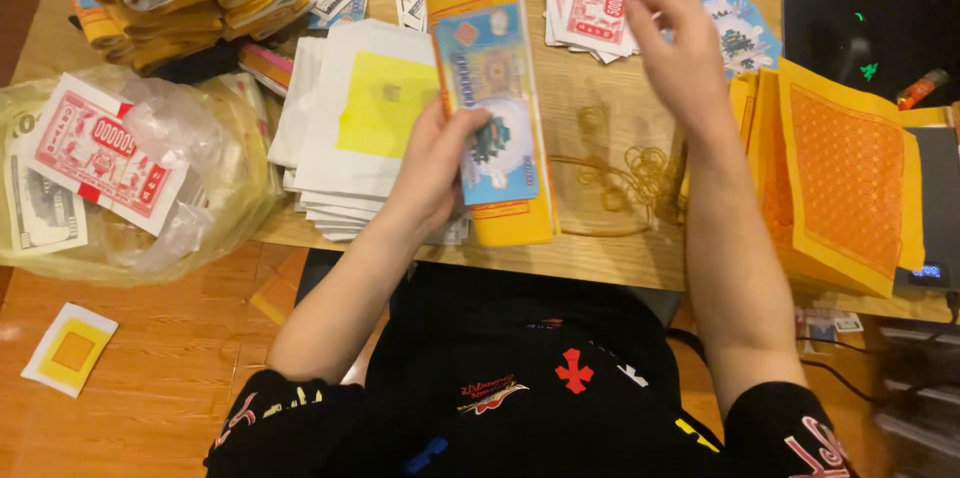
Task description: The person repeatedly picks up stacks of yellow paper money, fans them, and places them into a pile. They also handle white paper sheets with yellow squares and assorted red and blue paper money, sorting them into separate stacks on the table.
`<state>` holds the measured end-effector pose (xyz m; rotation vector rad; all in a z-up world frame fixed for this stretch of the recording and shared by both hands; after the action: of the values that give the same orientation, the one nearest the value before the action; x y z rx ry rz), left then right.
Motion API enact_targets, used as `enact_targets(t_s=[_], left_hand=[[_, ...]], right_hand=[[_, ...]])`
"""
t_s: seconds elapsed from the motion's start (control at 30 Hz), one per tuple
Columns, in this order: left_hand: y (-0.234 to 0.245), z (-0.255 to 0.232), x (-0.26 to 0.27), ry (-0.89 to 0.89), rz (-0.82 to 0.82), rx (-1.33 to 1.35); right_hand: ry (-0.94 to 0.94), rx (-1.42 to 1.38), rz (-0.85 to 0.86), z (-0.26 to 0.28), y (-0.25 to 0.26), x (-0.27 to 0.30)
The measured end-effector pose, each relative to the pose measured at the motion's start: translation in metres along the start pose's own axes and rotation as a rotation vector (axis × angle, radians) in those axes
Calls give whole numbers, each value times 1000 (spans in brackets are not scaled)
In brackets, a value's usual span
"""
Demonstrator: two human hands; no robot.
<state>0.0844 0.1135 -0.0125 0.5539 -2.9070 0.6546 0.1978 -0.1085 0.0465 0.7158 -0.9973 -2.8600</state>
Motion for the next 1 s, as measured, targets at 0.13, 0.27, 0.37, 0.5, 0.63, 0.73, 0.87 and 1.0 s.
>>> enact_targets(t_s=[0.13,0.27,0.37,0.5,0.63,0.73,0.87,1.0], left_hand=[[14,-18,7,115,-68,152],[16,-13,3,118,-34,182],[19,-7,-2,137,-37,205],[18,-8,-5,181,-31,178],[18,-12,-5,209,-39,183],[19,-10,-7,205,-38,185],[19,-9,-7,207,-83,194],[12,-8,-5,198,-76,275]], right_hand=[[-78,349,170,-16,-1,-51],[-310,459,197,-72,-35,-81],[-467,611,111,-130,-64,-102],[-505,758,187,-152,-76,-117],[-651,622,263,-141,-72,-122],[-772,489,226,-132,-72,-124],[-775,166,88,-56,-50,-95],[-202,-211,8,-1,-34,-45]])
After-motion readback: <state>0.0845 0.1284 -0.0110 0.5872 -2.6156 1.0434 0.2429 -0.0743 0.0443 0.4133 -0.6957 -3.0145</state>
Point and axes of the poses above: each hand's wrist, its own x-axis away from the middle knuckle, its own y-axis out of the back of the hand, z = x × y, the point moved 1 cm from there along -x, towards the middle knuckle, and after that the axes turned 11 degrees about -z, right-handed, at the moved point
